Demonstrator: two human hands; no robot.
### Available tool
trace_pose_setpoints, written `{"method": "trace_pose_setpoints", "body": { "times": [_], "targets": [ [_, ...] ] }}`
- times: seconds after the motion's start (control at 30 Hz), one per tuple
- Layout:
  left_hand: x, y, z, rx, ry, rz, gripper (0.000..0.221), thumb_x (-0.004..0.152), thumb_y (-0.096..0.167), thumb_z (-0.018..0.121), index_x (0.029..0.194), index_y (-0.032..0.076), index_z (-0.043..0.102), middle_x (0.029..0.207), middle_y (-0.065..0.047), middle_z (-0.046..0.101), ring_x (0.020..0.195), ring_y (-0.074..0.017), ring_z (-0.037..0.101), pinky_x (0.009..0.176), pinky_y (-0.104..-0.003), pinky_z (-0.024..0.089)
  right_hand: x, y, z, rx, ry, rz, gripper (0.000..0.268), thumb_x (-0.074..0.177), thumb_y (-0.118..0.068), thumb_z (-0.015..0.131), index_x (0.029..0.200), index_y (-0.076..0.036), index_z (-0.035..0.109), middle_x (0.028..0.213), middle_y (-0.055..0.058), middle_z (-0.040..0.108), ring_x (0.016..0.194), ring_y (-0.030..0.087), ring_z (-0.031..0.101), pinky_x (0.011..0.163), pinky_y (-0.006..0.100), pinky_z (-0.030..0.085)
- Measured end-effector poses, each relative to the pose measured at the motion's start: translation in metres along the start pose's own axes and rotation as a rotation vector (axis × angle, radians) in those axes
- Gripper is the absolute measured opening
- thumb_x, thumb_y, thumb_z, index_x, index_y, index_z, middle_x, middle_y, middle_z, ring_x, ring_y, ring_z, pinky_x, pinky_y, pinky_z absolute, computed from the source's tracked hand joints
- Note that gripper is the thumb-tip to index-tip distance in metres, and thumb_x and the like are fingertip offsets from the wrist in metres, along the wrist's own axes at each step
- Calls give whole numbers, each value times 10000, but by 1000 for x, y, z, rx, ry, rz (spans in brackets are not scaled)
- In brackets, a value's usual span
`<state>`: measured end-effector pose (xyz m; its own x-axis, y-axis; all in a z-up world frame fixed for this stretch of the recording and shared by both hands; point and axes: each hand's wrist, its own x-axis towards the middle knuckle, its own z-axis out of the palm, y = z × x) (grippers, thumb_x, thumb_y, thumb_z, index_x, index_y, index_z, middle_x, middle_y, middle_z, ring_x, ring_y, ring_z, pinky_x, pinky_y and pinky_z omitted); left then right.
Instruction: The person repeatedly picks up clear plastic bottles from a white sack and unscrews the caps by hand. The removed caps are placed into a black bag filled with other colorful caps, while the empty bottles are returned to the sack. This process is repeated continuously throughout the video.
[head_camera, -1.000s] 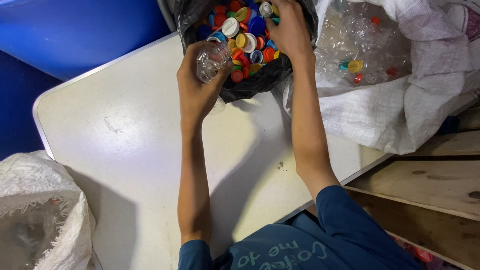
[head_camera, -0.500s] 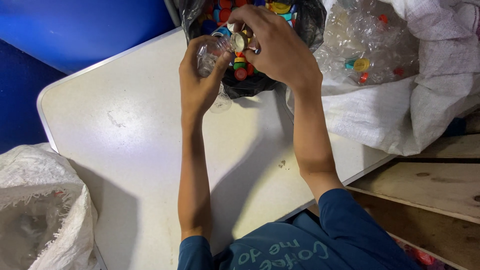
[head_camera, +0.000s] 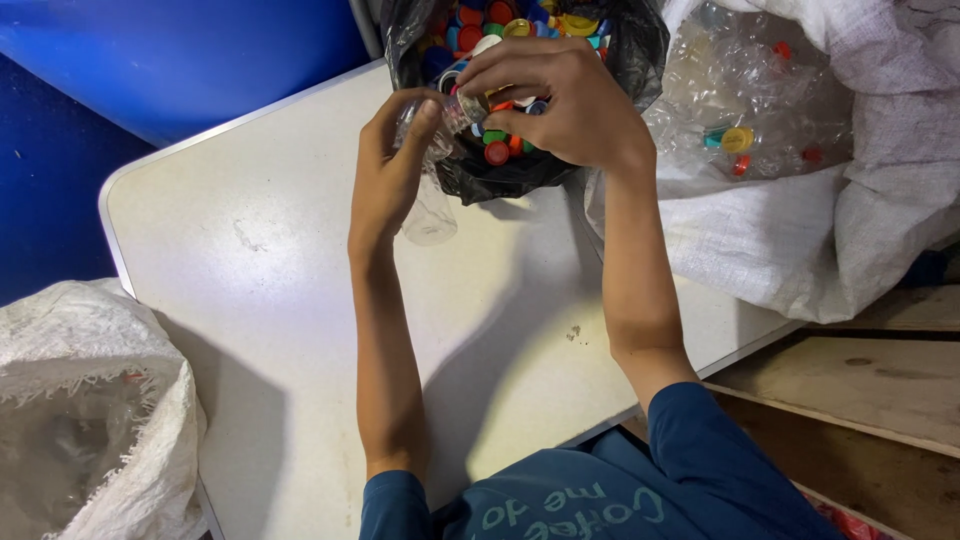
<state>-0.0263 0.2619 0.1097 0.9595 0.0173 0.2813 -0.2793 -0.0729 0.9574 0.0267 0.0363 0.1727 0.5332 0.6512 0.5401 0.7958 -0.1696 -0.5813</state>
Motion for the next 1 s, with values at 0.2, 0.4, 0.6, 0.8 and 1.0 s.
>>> {"method": "trace_pose_setpoints", "body": {
  "times": [0.2, 0.4, 0.6, 0.8, 1.0],
  "targets": [
    [-5, 5, -5, -40, -40, 25, 449, 1048, 431, 654, 1199, 10, 687, 951, -58, 697, 859, -132, 673, 779, -280, 560, 1, 7, 5, 68, -13, 47, 351, 921, 16, 843, 1253, -33, 742, 1303, 93, 717, 1173, 226, 742, 996, 344, 591],
    [-6, 3, -3, -4, -34, 53, 428, 1047, 414, 678, 1207, 18, 678, 959, -51, 686, 889, -124, 656, 791, -270, 534, 0, 11, 5, 124, -36, 94, 330, 928, -18, 844, 1241, -42, 742, 1286, 85, 720, 1157, 220, 745, 982, 346, 600],
    [4, -15, 14, -27, 3, 23, 444, 1051, 428, 657, 1213, 15, 671, 988, -52, 700, 903, -114, 653, 787, -269, 536, -6, 23, -5, 55, -28, 114, 353, 928, -2, 835, 1261, -16, 720, 1277, 98, 727, 1153, 227, 745, 984, 342, 593],
    [9, -25, 20, -151, 74, -102, 508, 1045, 489, 575, 1178, 7, 663, 955, -62, 697, 866, -125, 653, 749, -279, 536, -15, 38, -13, 6, -12, 141, 258, 934, 46, 801, 1174, -31, 745, 1269, 90, 758, 1161, 212, 756, 996, 333, 621],
    [4, -23, 10, -200, 8, -154, 482, 1016, 478, 589, 1195, 32, 635, 938, -83, 718, 813, -179, 722, 667, -324, 580, -31, 66, -14, -260, 256, 199, 310, 957, 62, 794, 1250, 22, 703, 1268, 163, 711, 1138, 244, 737, 934, 351, 615]
  ]
}}
